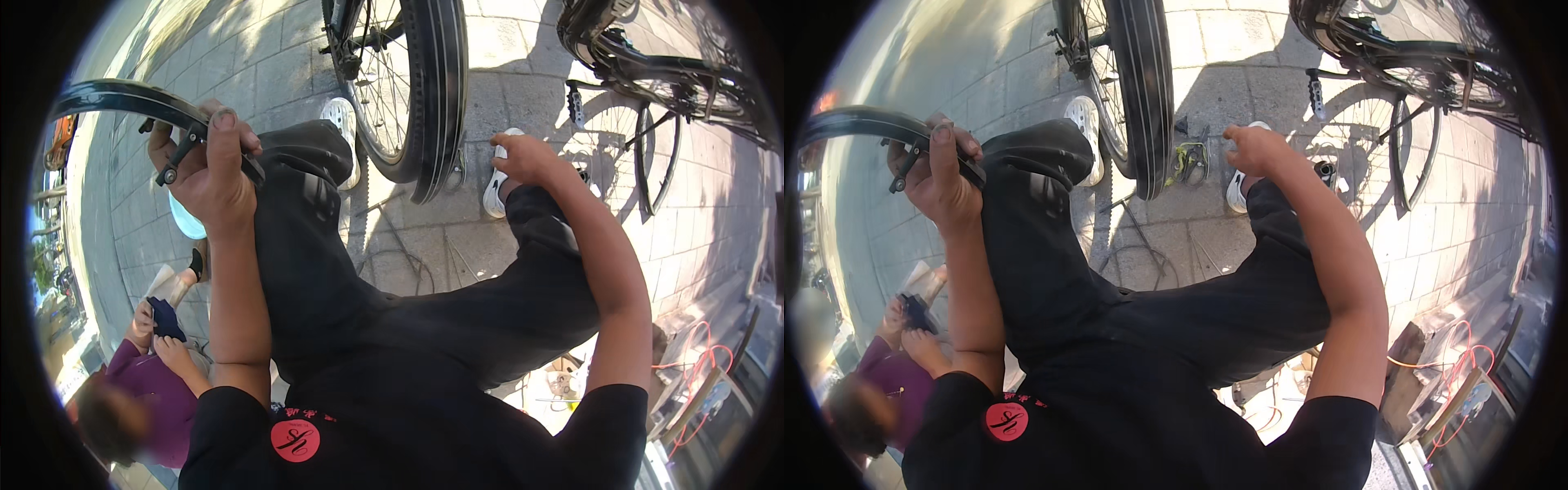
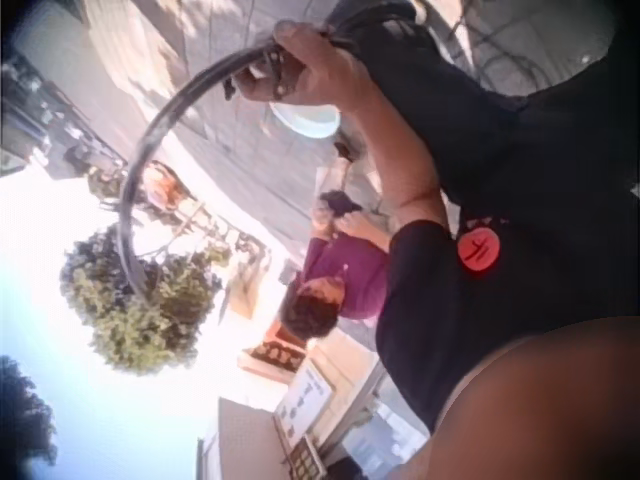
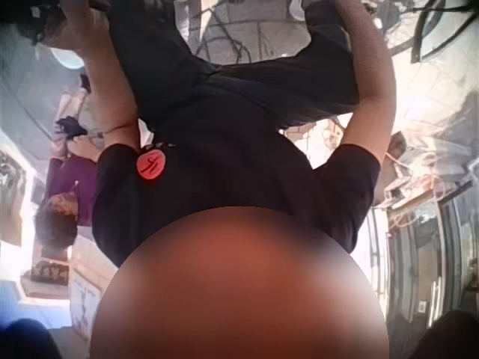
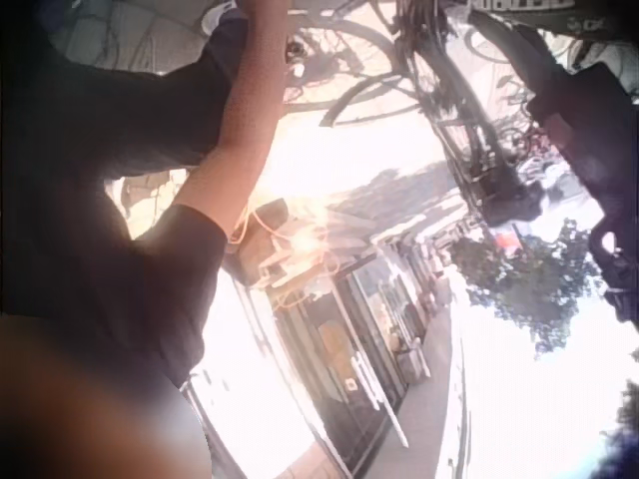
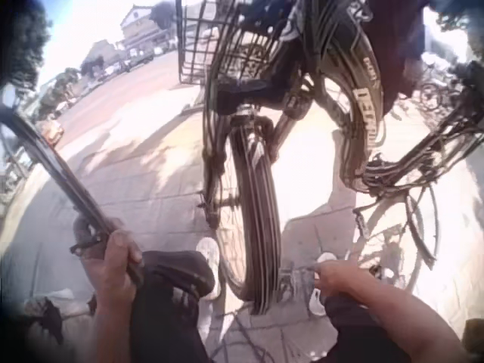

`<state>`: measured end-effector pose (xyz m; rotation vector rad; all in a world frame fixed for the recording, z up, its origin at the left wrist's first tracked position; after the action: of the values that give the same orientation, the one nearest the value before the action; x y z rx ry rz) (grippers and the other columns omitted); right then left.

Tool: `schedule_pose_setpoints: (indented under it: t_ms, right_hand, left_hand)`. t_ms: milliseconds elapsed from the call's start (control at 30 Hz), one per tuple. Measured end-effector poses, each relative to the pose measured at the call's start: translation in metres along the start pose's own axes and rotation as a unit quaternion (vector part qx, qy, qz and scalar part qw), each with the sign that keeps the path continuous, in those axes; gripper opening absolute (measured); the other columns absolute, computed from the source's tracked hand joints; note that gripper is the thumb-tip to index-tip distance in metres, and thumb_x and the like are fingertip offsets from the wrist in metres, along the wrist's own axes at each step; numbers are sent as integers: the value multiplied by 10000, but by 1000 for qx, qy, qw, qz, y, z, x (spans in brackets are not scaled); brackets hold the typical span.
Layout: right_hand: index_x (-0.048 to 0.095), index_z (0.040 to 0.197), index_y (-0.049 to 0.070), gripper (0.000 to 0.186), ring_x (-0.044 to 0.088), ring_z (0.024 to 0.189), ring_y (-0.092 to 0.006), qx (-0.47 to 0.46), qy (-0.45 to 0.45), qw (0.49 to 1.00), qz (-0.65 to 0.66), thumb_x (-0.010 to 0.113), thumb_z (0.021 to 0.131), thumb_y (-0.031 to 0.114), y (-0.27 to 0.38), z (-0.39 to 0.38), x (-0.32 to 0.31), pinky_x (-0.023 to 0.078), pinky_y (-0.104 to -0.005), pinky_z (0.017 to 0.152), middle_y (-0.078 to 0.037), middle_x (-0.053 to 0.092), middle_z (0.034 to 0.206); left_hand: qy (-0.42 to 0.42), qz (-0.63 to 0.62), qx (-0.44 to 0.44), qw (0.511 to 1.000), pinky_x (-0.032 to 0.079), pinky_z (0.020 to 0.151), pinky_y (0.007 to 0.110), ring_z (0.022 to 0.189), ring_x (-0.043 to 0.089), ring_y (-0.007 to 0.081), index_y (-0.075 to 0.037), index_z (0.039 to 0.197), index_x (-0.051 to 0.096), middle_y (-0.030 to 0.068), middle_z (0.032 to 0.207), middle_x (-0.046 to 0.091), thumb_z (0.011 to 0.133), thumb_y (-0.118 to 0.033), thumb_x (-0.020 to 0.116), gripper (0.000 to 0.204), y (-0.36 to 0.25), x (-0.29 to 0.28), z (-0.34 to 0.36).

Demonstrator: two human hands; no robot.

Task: The person removes the inner tube from a bicycle tire, inspects it, and then reinserts it into the tire. The person uses their hands to manipulate the tire and tube.

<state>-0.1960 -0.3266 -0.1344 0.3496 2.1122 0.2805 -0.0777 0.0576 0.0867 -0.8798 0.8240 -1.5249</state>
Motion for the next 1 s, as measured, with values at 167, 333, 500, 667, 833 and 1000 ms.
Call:
schedule_pose_setpoints:
  t_ms: [167,333,500,667,833,1000]
  right_hand:
    - [601,1433,86,529,683,1176,-411,-1,100,994,-46,630,940,276,-15,113,105,550,-486,992,-238,715,1261]
    - [593,1439,70,531,681,1187,-391,44,136,990,-19,639,953,280,-20,173,161,554,-480,994,-227,705,1281]
    - [586,1444,53,535,678,1198,-371,94,106,987,73,647,965,283,-19,214,189,559,-474,996,-217,696,1301]
    - [579,1450,37,540,675,1209,-352,169,14,941,293,656,978,287,-26,230,206,563,-468,998,-206,687,1321]
    - [571,1456,21,546,672,1220,-332,177,-51,715,674,665,990,290,-21,187,186,568,-463,1001,-195,677,1341]
    - [564,1462,4,553,670,1231,-312,40,-122,495,859,673,1003,294,-20,128,128,573,-457,1003,-185,668,1361]
  left_hand:
    - [-27,-38,-48,998,532,564,275,625,668,181,-22,1345,500,161,1038,708,981,-63,721,427,16,-30,1]
    - [-19,31,-25,999,506,541,245,609,640,164,-30,1390,501,165,1218,653,1028,-168,678,426,8,-50,10]
    - [22,-37,-126,991,495,564,241,655,597,109,-7,1527,399,140,1427,506,1077,-328,612,593,18,-63,6]
    - [-38,-50,-155,986,502,500,247,597,611,137,105,1475,409,145,1463,445,1040,-414,666,724,23,-51,15]
    - [11,-77,-110,991,511,523,246,648,628,134,21,1487,380,151,1379,504,1033,-283,647,608,41,-67,17]
    - [28,-65,-47,996,559,541,261,710,680,161,-116,1465,328,174,1177,579,956,-16,695,636,26,-31,16]
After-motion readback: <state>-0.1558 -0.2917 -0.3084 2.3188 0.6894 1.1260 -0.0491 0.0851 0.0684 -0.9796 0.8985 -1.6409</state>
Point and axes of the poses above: each hand's wrist, its own z-axis towards the middle knuckle, its own x-axis out of the palm, y = z × x, the point moved 5 cm from there along z, towards the middle knuckle
